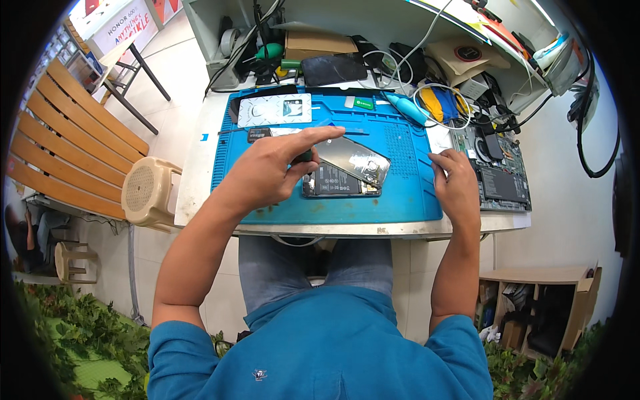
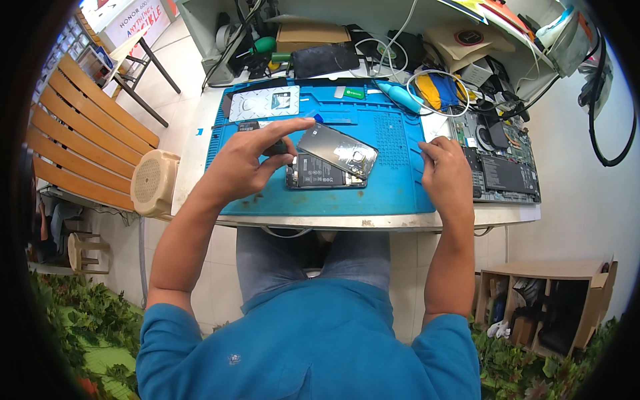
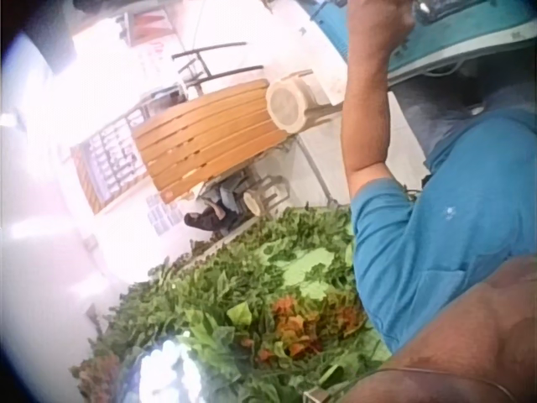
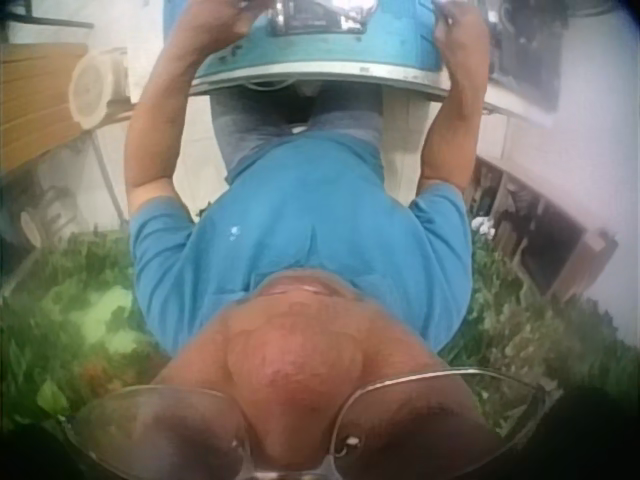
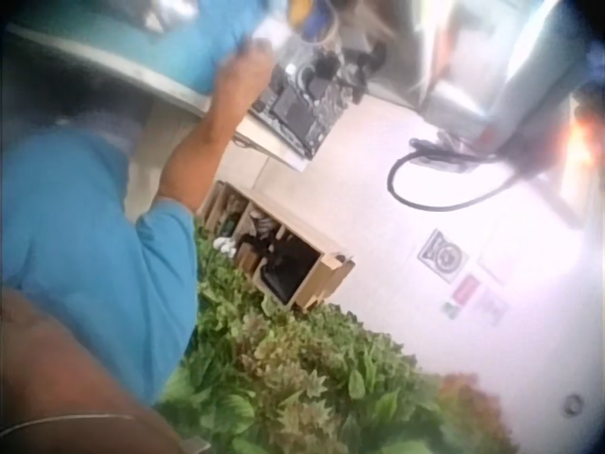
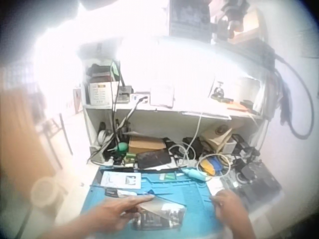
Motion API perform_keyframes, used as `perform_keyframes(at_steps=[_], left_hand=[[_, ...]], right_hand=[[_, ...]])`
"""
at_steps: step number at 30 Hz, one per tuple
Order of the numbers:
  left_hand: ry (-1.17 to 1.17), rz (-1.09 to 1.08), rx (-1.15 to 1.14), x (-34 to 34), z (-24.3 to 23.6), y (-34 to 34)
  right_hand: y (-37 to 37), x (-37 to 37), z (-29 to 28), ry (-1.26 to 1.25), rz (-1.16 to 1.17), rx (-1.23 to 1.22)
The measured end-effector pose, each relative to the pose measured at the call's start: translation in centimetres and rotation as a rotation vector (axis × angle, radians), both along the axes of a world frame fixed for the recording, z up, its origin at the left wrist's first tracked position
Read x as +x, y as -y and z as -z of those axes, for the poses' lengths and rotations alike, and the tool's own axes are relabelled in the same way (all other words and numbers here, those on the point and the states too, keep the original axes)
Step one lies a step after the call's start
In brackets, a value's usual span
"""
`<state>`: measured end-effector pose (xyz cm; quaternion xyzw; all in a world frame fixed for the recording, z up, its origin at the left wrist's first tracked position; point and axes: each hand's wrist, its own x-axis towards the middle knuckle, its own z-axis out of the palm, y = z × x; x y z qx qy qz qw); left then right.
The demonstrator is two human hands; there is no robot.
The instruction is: The person disassembles a mobile phone by removing the back cover, battery, and internal components using a screwdriver and tweezers.
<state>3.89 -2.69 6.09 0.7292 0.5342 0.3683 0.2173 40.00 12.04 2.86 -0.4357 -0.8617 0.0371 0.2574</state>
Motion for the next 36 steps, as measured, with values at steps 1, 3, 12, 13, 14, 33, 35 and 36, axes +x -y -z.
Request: perform_keyframes(at_steps=[1, 3, 12, 13, 14, 33, 35, 36], left_hand=[[0.010, -0.012, 0.041, 0.0, 0.2, -0.1], [-0.018, -0.056, 0.015, -0.4, 0.3, -0.2], [-0.069, -0.031, -0.037, -0.5, -0.9, -0.4], [-0.073, -0.041, -0.026, -0.3, -1.1, -0.6], [0.041, 0.026, 0.118, 0.0, -0.5, -0.8], [0.121, -0.028, 0.150, -1.5, 0.3, -0.6], [-0.147, -0.100, -0.130, -2.1, -0.4, -0.1], [-0.149, -0.101, -0.127, -2.0, -0.3, -0.1]], right_hand=[[0.3, -0.5, -0.3, -0.035, -0.026, 0.042], [1.1, -1.6, -1.0, -0.062, -0.065, 0.094], [8.3, -10.0, 1.1, -0.073, -0.482, 0.013], [8.7, -10.7, 1.5, -0.075, -0.483, 0.015], [9.1, -11.2, 1.9, -0.054, -0.508, 0.014], [9.8, -12.5, 3.2, -0.061, -0.546, -0.067], [9.8, -12.5, 3.4, -0.072, -0.540, -0.063], [9.8, -12.6, 3.4, -0.066, -0.540, -0.062]])
